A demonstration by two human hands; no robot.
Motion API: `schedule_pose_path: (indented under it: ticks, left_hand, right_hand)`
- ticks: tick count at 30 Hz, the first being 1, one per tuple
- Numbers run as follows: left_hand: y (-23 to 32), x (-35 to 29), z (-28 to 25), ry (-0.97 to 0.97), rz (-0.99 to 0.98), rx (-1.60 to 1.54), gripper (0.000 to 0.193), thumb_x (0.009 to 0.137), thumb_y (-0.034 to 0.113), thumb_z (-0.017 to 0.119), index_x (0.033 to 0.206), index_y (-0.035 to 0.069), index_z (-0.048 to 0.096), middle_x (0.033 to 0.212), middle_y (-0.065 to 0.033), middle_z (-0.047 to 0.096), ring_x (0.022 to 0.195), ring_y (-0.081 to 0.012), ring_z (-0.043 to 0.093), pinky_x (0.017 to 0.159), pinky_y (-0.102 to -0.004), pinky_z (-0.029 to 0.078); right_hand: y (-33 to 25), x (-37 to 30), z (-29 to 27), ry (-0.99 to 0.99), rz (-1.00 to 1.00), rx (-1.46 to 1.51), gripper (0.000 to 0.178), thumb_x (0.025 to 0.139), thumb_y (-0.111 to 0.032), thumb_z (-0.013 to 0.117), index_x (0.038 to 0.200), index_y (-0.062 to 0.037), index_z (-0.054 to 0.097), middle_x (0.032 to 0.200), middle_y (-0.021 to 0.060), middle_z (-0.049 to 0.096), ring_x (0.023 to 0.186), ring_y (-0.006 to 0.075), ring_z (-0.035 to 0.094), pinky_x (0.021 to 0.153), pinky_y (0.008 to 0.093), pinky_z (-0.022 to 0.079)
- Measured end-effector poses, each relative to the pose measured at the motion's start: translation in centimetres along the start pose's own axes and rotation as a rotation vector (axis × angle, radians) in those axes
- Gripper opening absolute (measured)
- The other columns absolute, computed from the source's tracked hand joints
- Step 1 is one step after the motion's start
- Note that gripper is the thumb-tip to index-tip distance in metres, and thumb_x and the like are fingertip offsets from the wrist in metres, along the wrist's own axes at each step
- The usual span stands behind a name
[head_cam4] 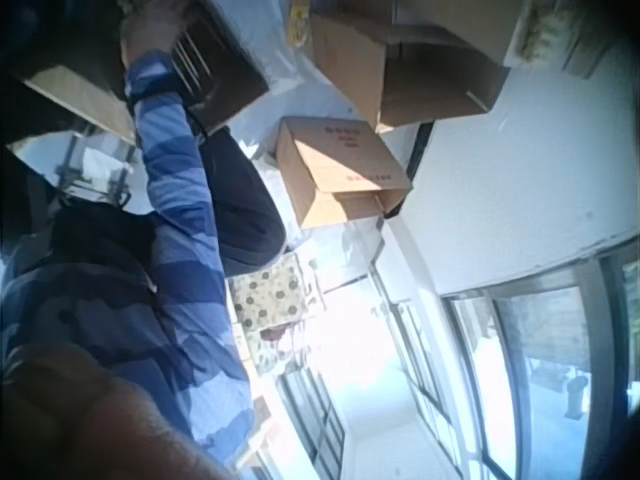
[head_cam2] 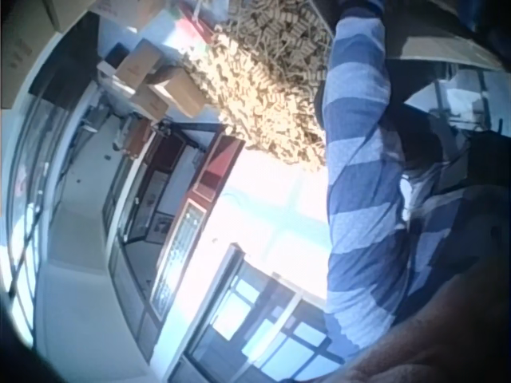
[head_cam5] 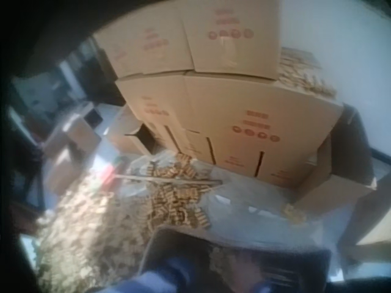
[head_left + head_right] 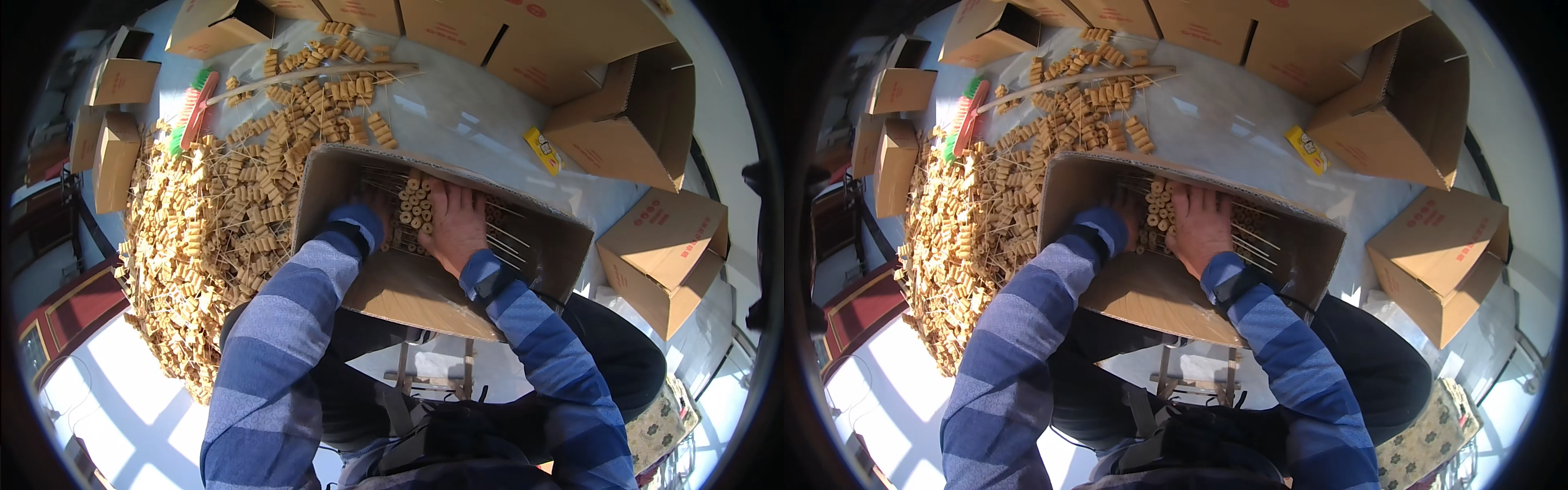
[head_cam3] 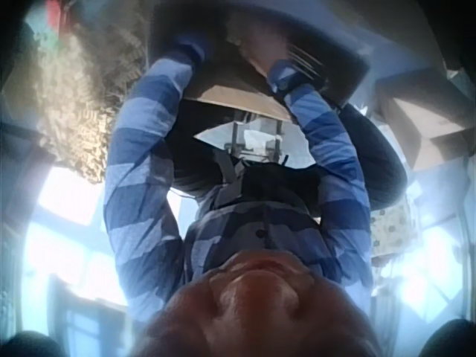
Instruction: The person threads cylindrical snack pieces onto wooden skewers and places the completed skewers into a cardboard box. The person repeatedly picks up loose snacks from a large pile, aligns them on skewers, and deposits the finished bundles into the box.
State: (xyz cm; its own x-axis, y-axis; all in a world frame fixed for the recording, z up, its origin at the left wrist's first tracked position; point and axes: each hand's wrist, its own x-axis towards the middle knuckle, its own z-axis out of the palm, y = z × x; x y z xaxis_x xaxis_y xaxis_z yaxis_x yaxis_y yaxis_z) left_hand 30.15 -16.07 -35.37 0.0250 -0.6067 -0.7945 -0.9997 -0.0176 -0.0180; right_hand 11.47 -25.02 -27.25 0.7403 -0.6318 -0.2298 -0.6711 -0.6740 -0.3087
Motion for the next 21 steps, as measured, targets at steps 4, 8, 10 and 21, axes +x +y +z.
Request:
schedule_pose_path:
  ticks: [4,8,10,21]
  left_hand:
    - [-0.4,-1.4,0.9,-0.055,-0.062,-0.103,0.056,0.098,0.028,0.038,0.152,0.010,0.036,0.152,-0.0203,0.042,0.140,-0.0442,0.037,0.112,-0.0563,0.035]
    - [0.4,-3.5,-0.8,-0.093,-0.009,-0.167,0.048,0.097,0.025,0.039,0.140,0.009,0.052,0.145,-0.0200,0.050,0.135,-0.0434,0.043,0.110,-0.0555,0.035]
    - [0.8,-4.9,-2.1,-0.064,-0.002,-0.224,0.044,0.097,0.024,0.040,0.134,0.009,0.058,0.142,-0.0196,0.053,0.132,-0.0424,0.045,0.109,-0.0556,0.035]
    - [0.7,-2.5,3.1,0.021,-0.085,-0.312,0.040,0.099,0.026,0.044,0.130,0.007,0.059,0.141,-0.0238,0.049,0.126,-0.0394,0.051,0.105,-0.0494,0.043]
  right_hand:
    - [-0.7,1.0,2.4,0.070,-0.080,0.035,0.094,0.070,-0.037,0.080,0.144,-0.0029,0.034,0.139,0.0203,0.041,0.132,0.0389,0.038,0.110,0.0554,0.031]
    - [-1.1,2.0,4.0,0.022,-0.132,0.030,0.093,0.071,-0.037,0.080,0.144,-0.0027,0.034,0.142,0.0211,0.039,0.136,0.0400,0.034,0.113,0.0566,0.027]
    - [-1.4,2.4,4.5,0.063,-0.146,0.051,0.092,0.071,-0.037,0.079,0.144,-0.0028,0.034,0.142,0.0211,0.039,0.136,0.0401,0.034,0.114,0.0573,0.026]
    - [-3.3,5.4,8.7,0.122,-0.185,0.090,0.089,0.074,-0.032,0.077,0.146,-0.0039,0.033,0.144,0.0208,0.039,0.137,0.0403,0.033,0.114,0.0576,0.026]
